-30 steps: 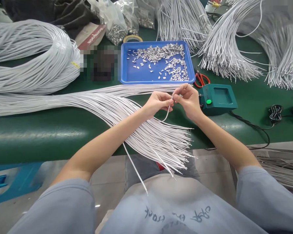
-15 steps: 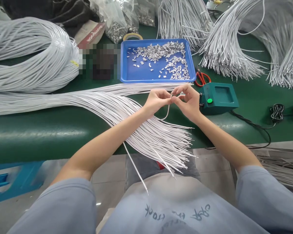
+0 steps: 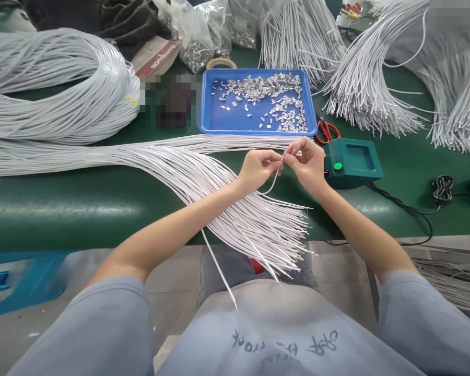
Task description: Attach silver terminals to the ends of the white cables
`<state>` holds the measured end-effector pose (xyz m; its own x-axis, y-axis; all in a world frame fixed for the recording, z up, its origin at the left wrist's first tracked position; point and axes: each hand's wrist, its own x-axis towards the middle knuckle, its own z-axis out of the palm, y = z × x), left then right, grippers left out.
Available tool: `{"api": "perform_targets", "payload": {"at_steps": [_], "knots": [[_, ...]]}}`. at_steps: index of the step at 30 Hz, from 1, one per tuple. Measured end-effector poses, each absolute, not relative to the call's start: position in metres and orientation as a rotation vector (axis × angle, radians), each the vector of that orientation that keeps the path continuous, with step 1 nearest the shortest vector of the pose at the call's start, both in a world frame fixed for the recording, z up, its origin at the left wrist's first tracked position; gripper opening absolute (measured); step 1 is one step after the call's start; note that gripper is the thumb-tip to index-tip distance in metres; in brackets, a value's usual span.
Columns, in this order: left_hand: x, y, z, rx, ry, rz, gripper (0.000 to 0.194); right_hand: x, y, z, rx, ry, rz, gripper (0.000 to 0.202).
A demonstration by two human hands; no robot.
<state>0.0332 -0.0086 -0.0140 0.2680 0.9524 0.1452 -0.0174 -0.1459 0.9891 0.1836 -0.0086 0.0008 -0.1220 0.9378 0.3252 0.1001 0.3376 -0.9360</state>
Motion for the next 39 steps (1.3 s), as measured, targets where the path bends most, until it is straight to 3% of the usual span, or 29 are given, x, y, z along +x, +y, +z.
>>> {"api": "perform_targets", "payload": {"at_steps": [3,6,8,10,14,19,23,28,39], "knots": [[0.029,-0.012,-0.011,1.745,1.110,1.181,0.012,0.187,-0.006,0.005,-1.002,-1.445,1.161,0.040],[0.023,-0.012,-0.006,1.975,1.099,1.149,0.014,0.191,-0.004,0.010,-1.042,-1.261,1.618,0.046],[0.022,-0.010,-0.003,1.996,1.094,1.149,0.015,0.190,-0.004,0.012,-1.061,-1.120,1.852,0.045],[0.024,-0.009,-0.001,1.924,1.145,1.173,0.015,0.188,-0.005,0.011,-1.065,-1.043,1.876,0.041],[0.028,-0.006,0.004,1.519,1.132,1.145,0.011,0.185,-0.003,0.002,-1.052,-1.218,1.466,0.024],[0.024,0.000,0.007,1.125,1.000,0.926,0.012,0.190,0.004,-0.013,-1.032,-1.781,0.618,0.026],[0.021,0.005,0.003,0.963,0.891,0.824,0.010,0.196,0.008,-0.017,-0.967,-2.070,0.228,0.020],[0.022,0.008,0.001,0.864,0.846,0.771,0.012,0.199,0.010,-0.015,-0.961,-2.167,0.099,0.017],[0.022,0.010,0.004,0.806,0.874,0.711,0.014,0.199,0.011,-0.015,-0.985,-2.123,0.277,0.016]]}}
